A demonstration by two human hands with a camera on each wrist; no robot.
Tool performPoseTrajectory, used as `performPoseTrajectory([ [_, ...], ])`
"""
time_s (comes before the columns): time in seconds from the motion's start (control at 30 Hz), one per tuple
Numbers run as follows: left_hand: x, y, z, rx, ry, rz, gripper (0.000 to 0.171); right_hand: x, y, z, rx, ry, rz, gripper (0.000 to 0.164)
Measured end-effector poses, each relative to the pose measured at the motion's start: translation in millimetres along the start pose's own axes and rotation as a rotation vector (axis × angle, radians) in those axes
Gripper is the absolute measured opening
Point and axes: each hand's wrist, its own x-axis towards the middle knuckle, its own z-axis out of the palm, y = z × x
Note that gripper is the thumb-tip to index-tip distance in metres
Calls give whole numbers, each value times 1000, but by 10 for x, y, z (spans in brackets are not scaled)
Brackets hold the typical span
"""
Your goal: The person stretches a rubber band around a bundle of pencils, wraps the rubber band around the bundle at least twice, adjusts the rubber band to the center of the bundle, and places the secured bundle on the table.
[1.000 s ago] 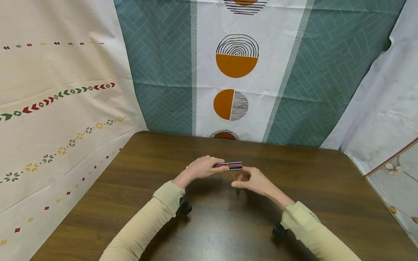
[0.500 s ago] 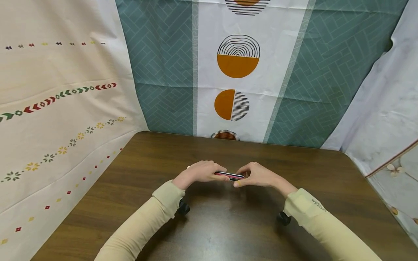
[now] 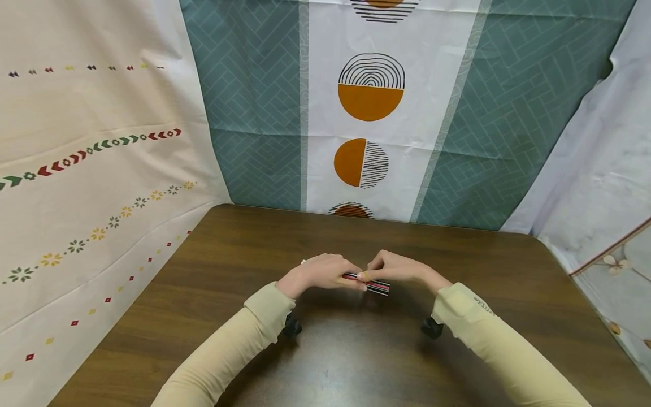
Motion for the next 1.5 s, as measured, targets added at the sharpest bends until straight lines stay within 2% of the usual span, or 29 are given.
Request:
performPoseTrajectory([
  [0.2, -17, 13, 17, 53, 41, -1, 35, 10, 84, 60, 140, -32, 26, 36],
  [0.3, -20, 25, 16, 91, 47, 2, 34, -5, 118, 71, 229, -100, 28, 38],
  [0.47, -24, 48, -9, 91, 41, 32, 37, -64, 160, 31, 422, -237, 17, 39],
  [0.63, -29, 43, -18, 85, 21, 63, 40, -141, 221, -46, 535, -242, 3, 27],
  [0.73, -37, 23, 1, 71, 7, 69, 41, -166, 271, -62, 558, -200, -60, 16],
  [0.8, -45, 6, 19, 66, 2, 67, 42, -162, 291, -36, 568, -140, -93, 16],
  [0.93, -51, -20, 51, 49, 5, 56, 42, -123, 276, 103, 635, 73, -87, 21],
  [1.07, -39, -36, 73, 29, 11, 54, 42, -85, 219, 261, 715, 281, -88, 15],
  [1.2, -42, -61, 90, -9, 0, 37, 38, -98, 204, 336, 725, 361, -183, 19],
  [1.3, -54, -66, 87, -36, -3, 31, 36, -126, 202, 353, 613, 398, -249, 16],
  [1.4, -62, -56, 73, -52, 3, 45, 36, -143, 182, 359, 406, 467, -276, 19],
  [1.5, -62, -47, 63, -49, 9, 58, 35, -156, 151, 367, 204, 555, -263, 23],
])
